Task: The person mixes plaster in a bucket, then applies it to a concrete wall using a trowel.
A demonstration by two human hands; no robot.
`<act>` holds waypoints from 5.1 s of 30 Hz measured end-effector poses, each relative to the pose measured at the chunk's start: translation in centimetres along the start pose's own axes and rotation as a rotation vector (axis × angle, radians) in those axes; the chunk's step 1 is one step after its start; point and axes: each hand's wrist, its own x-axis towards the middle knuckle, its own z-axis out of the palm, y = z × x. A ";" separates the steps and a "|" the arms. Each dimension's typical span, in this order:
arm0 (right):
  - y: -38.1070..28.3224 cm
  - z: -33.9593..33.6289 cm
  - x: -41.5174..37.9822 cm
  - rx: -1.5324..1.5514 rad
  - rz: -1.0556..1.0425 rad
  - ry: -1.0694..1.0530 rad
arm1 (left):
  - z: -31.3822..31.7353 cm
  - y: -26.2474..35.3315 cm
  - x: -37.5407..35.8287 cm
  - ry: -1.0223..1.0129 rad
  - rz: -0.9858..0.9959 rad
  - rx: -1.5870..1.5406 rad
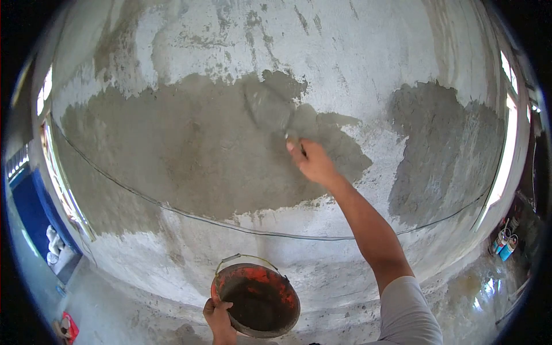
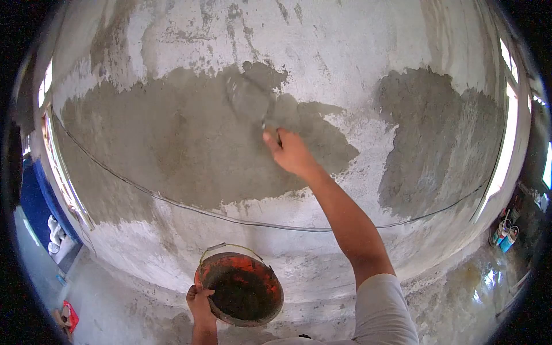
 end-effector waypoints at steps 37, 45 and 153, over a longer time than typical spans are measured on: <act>4.7 3.6 -3.5 0.073 0.134 0.123 | 1.5 -1.7 -4.4 0.164 0.036 0.193; 9.5 1.4 -9.2 -0.002 0.017 0.087 | 1.3 -3.7 -4.3 0.118 0.051 0.181; 12.6 -2.9 -30.3 0.592 0.320 -0.731 | 15.7 3.9 0.5 -0.326 0.014 0.073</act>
